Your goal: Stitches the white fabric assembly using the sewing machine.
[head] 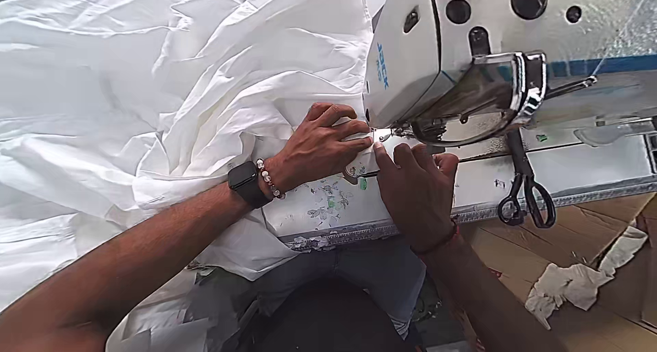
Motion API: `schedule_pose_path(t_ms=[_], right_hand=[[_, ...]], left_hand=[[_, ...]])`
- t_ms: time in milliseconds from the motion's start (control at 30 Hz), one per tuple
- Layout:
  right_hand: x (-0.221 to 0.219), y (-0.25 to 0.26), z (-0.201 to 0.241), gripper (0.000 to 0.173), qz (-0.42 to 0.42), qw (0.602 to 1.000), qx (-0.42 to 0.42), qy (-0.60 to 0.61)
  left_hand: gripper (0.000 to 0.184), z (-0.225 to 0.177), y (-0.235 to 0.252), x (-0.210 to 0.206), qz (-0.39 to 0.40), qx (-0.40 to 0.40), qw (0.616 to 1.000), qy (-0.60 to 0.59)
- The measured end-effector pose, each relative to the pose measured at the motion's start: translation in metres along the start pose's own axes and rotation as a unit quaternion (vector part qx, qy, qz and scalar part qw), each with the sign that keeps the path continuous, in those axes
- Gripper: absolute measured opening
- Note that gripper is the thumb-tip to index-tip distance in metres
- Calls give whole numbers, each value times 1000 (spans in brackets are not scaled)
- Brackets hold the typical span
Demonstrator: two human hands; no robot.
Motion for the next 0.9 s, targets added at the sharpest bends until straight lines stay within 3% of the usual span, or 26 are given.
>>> schedule_pose_path(t_ms=[267,333,467,600,900], right_hand=[[15,13,-10,33,36,996,-69,39],[41,3,-53,27,-27,991,-119,57],[52,-25,-167,40,-55,945,-322,10],[18,-30,-186,36,-57,942,-328,-40],[13,-43,-179,34,-99,943,-319,-7]], left_hand=[[23,31,16,2,-30,-9,999,7],[22,32,18,2,-29,-6,1000,9],[22,33,18,2,-32,-2,999,19],[23,33,19,1,-28,-4,999,16],[26,28,14,2,-8,-51,998,-22]])
Point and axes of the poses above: each hand's wrist, its own y-axis towards the middle knuckle, its own x-axis out of the back of the hand, z = x × y, the point moved 2 cm from there along y, towards the middle knuckle, and after that the axes turned 3 degrees about y, right-handed, at the moved point
